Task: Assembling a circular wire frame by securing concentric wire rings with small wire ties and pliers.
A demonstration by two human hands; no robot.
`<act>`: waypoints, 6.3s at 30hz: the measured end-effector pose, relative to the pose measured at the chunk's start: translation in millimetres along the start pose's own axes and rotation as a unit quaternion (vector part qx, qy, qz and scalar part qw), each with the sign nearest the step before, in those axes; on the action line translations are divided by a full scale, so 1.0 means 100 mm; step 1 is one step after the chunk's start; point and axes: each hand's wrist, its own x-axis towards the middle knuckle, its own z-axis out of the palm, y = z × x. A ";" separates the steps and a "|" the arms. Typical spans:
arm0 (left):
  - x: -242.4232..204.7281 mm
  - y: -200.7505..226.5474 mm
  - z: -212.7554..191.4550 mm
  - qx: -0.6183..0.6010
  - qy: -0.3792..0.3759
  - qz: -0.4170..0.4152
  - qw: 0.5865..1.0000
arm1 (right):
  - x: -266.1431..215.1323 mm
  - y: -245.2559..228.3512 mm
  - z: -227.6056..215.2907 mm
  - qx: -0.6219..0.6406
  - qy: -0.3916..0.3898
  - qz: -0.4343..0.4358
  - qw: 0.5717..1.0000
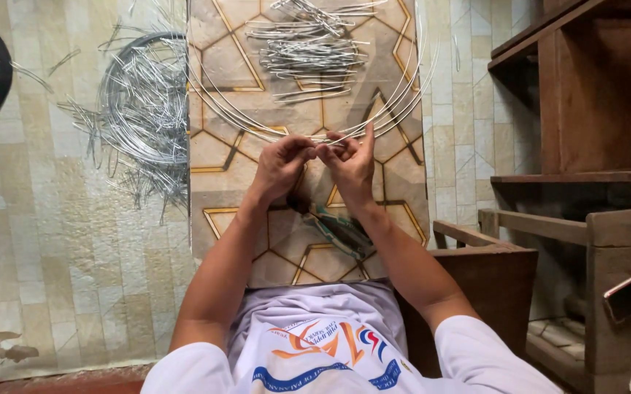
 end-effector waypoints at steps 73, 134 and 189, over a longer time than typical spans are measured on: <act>1.05 -0.18 1.39 0.330 -0.095 0.031 0.939 | 0.51 1.10 -0.66 -0.589 -0.181 -0.083 0.784; 1.01 0.10 1.36 0.380 -0.125 -0.013 0.916 | 0.42 0.96 -0.53 -0.369 -0.187 -0.022 0.910; 0.02 0.15 0.09 0.471 -0.076 0.174 0.861 | 0.21 -0.21 -0.27 -0.521 -0.036 -0.290 0.802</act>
